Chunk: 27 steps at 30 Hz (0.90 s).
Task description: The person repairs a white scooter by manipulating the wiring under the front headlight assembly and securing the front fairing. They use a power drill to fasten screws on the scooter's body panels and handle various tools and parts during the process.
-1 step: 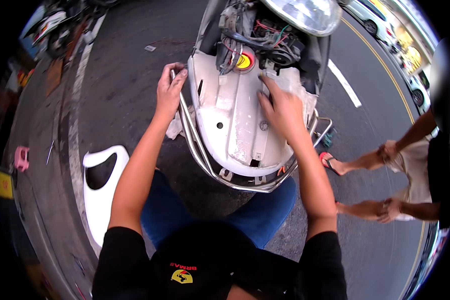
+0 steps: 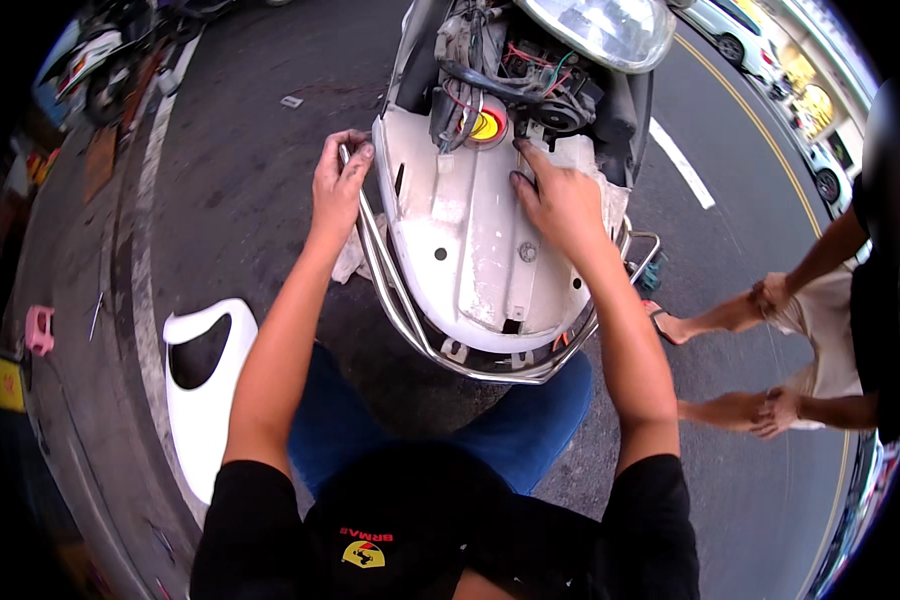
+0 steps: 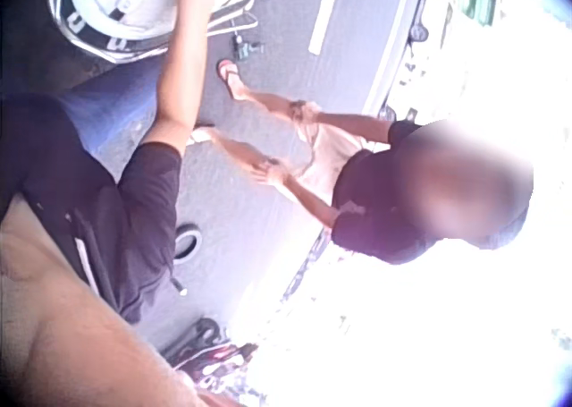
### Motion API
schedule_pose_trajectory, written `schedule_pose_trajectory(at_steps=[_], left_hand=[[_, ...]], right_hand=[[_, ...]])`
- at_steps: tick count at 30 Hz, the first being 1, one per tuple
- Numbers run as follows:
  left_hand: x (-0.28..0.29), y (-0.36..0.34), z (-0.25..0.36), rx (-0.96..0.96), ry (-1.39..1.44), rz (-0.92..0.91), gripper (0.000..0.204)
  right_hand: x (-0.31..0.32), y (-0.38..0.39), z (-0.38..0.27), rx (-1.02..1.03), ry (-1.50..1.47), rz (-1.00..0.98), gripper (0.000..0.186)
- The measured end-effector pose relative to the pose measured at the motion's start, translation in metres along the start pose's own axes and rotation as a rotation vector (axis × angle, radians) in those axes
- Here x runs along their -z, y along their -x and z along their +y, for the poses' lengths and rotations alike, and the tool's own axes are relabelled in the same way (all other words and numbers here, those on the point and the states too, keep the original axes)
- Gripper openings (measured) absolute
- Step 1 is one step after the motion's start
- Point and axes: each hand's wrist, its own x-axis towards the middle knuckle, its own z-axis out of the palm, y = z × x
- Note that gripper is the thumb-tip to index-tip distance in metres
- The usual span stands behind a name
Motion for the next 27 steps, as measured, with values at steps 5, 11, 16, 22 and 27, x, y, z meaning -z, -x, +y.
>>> schedule_pose_trajectory(at_steps=[5, 11, 16, 22, 27], left_hand=[[0.025, 0.003, 0.001, -0.174, -0.038, 0.147, 0.026], [0.018, 0.015, -0.006, -0.215, -0.037, 0.189, 0.031], [0.020, 0.015, 0.003, -0.184, -0.077, 0.126, 0.032], [0.105, 0.027, -0.036, -0.417, -0.318, -0.006, 0.044], [0.371, 0.162, -0.216, 0.501, -1.096, -0.082, 0.058]], right_hand=[[-0.014, -0.033, -0.023, -0.069, 0.340, -0.176, 0.039], [-0.005, 0.029, -0.042, -0.190, 0.086, -0.040, 0.025], [0.053, 0.151, 0.039, -0.588, 0.015, 0.071, 0.032], [0.071, 0.244, 0.072, -0.810, 0.097, 0.330, 0.035], [0.015, 0.170, -0.025, -0.527, -0.040, 0.295, 0.032]])
